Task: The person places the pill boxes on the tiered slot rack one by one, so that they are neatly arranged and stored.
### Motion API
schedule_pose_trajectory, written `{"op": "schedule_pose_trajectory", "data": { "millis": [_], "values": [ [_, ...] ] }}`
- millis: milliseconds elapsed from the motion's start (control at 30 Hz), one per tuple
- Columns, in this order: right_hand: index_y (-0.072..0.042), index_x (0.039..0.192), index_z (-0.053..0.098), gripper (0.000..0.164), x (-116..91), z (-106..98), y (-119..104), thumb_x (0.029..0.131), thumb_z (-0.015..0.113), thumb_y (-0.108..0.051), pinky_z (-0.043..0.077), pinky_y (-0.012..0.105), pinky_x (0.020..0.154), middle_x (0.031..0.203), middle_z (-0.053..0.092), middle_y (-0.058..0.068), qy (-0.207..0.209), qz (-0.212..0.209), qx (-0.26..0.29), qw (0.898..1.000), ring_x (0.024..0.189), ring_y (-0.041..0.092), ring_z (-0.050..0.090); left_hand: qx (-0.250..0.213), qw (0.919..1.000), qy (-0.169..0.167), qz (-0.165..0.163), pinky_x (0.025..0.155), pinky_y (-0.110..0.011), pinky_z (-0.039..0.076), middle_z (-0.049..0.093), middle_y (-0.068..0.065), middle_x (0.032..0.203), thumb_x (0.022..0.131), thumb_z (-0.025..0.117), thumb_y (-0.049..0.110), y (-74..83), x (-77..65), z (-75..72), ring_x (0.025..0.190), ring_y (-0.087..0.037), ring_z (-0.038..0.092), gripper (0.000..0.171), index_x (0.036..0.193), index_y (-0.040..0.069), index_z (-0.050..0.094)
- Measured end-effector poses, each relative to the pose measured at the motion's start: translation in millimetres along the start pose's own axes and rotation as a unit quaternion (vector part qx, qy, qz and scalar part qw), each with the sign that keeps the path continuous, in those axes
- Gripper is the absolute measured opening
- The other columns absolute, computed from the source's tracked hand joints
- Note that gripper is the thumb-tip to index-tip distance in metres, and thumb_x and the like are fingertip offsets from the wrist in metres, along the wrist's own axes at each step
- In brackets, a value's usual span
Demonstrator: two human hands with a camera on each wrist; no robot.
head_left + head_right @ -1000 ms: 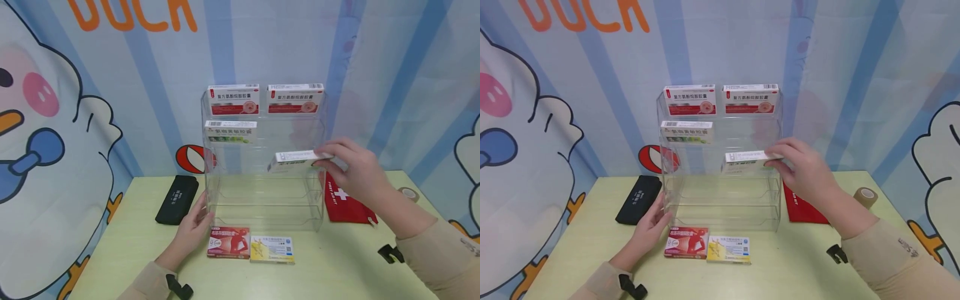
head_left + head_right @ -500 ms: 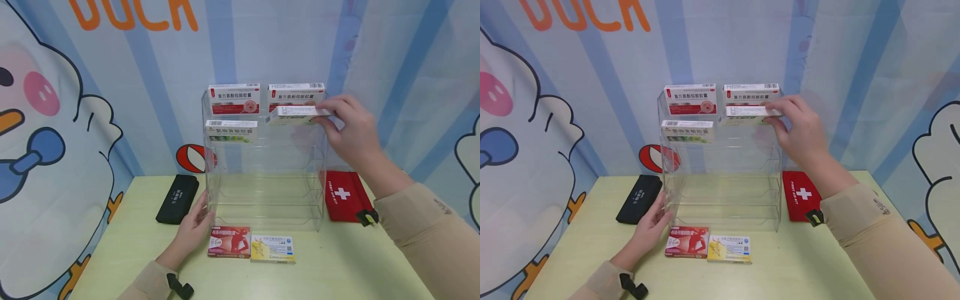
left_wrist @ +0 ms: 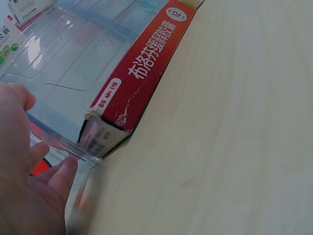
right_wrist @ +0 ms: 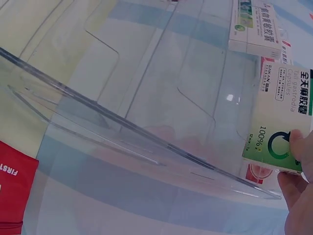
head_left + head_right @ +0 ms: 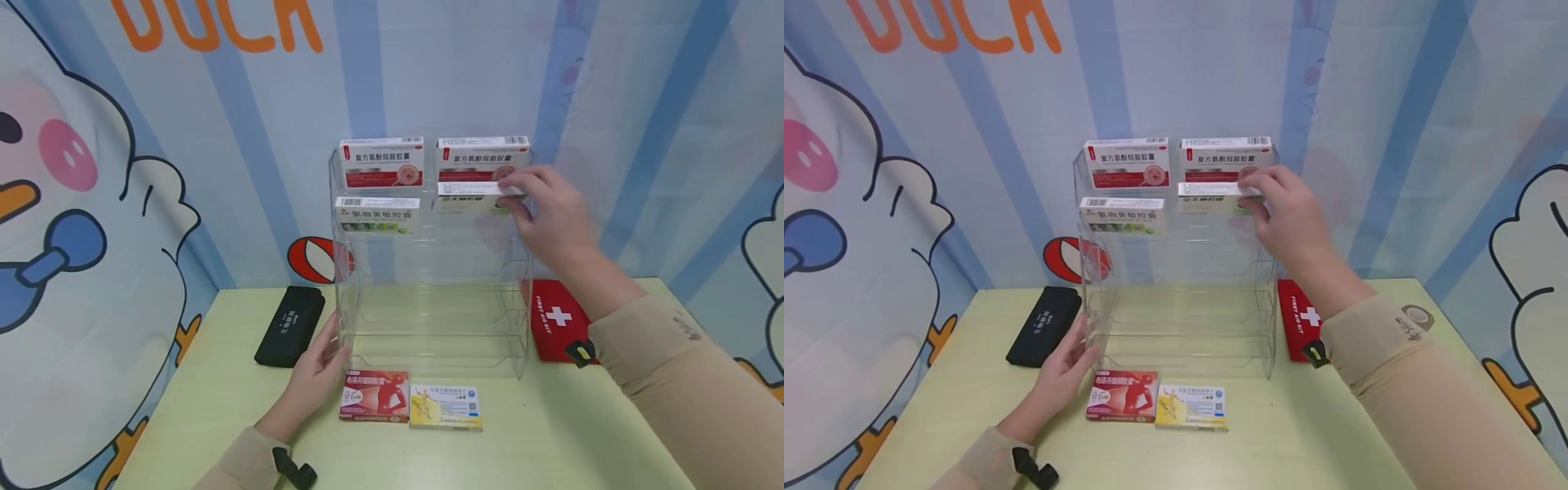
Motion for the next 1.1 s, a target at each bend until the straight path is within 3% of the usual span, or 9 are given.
{"op": "schedule_pose_trajectory", "data": {
  "millis": [367,733,1100],
  "values": [
    [-0.004,0.128,0.078,0.028,-6.6,11.3,5.6,0.1,0.079,-0.005,0.067,0.056,0.094,0.125,0.075,0.018,-0.008,-0.006,-0.036,0.999,0.113,0.04,0.074,0.001,1.0,-0.003,-0.005,0.122,-0.052,0.049,0.042,-0.01,0.177,0.113,0.062,0.022,-0.7,0.2,0.0,0.157,-0.041,0.052,0.075,0.176,0.035,0.025],
    [-0.006,0.137,0.076,0.036,-11.3,16.7,4.5,0.101,0.078,-0.009,0.066,0.056,0.104,0.138,0.073,0.018,-0.041,0.021,-0.059,0.997,0.128,0.039,0.07,-0.003,1.0,-0.004,-0.001,0.122,-0.05,0.05,0.042,-0.011,0.177,0.113,0.062,0.02,1.1,-0.2,-0.3,0.157,-0.04,0.052,0.074,0.177,0.032,0.025],
    [0.0,0.136,0.075,0.037,-17.6,21.3,5.0,0.099,0.079,-0.004,0.063,0.056,0.11,0.138,0.074,0.018,-0.016,-0.025,-0.075,0.997,0.129,0.038,0.069,0.001,1.0,-0.002,-0.006,0.123,-0.051,0.049,0.043,-0.011,0.177,0.113,0.062,0.02,2.6,-1.0,-0.8,0.156,-0.041,0.053,0.075,0.177,0.035,0.025]
  ]
}}
Point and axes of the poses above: each hand's wrist, its own x-axis towards the middle knuckle, its own z-axis out of the palm, y = z × x, the point moved 4 cm from there along x, towards the middle knuckle
